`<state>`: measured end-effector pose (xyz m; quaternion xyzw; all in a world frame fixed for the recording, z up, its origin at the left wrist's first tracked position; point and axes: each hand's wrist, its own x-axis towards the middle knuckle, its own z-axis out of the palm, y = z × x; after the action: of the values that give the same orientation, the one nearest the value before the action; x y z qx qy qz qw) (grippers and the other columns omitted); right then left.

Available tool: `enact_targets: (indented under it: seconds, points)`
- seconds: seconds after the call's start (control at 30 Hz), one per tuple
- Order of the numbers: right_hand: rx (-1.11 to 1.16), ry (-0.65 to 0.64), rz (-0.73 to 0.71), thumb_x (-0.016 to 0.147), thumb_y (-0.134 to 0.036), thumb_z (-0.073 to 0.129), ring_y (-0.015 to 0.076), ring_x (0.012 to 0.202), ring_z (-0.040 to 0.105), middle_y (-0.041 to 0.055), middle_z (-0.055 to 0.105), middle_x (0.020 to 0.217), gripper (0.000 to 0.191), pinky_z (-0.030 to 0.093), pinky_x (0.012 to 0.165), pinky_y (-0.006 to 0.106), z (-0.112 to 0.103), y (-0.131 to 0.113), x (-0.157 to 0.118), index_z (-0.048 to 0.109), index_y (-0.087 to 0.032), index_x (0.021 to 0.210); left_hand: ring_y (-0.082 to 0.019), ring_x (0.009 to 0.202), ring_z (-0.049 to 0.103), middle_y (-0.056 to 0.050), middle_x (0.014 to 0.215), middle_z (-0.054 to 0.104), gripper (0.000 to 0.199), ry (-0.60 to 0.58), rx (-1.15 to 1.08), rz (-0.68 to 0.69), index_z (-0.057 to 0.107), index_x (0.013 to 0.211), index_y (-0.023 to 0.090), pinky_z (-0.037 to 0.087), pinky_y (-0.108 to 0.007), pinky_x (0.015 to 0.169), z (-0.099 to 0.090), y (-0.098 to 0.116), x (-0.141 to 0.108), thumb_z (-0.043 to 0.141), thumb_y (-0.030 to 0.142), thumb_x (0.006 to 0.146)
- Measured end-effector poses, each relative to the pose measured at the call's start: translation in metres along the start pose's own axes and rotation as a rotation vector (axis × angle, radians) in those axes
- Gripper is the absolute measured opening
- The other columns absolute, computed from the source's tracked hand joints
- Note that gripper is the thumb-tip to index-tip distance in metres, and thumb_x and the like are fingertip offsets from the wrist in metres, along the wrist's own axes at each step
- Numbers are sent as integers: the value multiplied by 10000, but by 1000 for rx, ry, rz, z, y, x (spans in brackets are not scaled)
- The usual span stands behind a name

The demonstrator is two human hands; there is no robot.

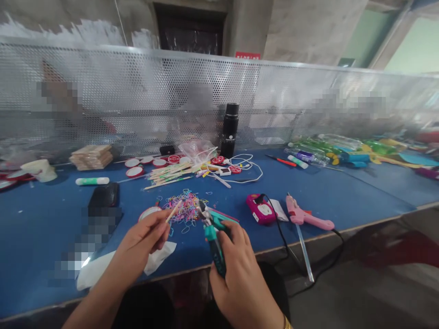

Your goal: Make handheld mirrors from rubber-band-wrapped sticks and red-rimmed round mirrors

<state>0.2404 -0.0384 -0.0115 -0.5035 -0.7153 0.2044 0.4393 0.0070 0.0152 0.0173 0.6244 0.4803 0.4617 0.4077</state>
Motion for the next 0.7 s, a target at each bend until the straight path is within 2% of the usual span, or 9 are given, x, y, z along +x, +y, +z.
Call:
enact_targets:
  seconds: [0.13, 0.43, 0.6, 0.7]
  points:
    - [-89, -88, -41, 789, -54, 545, 336, 1431, 435, 115, 461, 1485, 585, 395, 1185, 586, 1, 0, 1, 545, -306, 1317, -118, 574, 523, -1, 709, 598, 348, -14, 71, 43, 719, 1171, 182, 384, -242, 520, 7, 6, -1, 520, 381, 968]
    - [-107, -228, -75, 803, -70, 562, 308, 1422, 460, 115, 515, 1439, 445, 433, 1182, 518, 9, -3, 1, 602, -261, 1203, -119, 613, 540, 5, 742, 611, 350, -29, 206, 73, 730, 1177, 190, 440, -242, 592, 6, 6, -4, 485, 368, 1001]
    - [-143, -262, -69, 847, -85, 518, 309, 1428, 458, 146, 508, 1443, 341, 430, 1186, 534, 10, -13, 0, 603, -206, 1154, -114, 631, 542, 15, 758, 605, 326, -28, 235, 107, 721, 1177, 208, 447, -241, 625, 1, 6, -8, 466, 332, 1017]
    - [-153, -292, -50, 853, -86, 525, 311, 1412, 466, 150, 504, 1437, 326, 431, 1180, 546, 11, -16, 1, 599, -203, 1148, -116, 636, 543, 17, 761, 602, 298, -43, 283, 132, 722, 1110, 214, 443, -243, 630, -2, 6, -9, 459, 324, 1025]
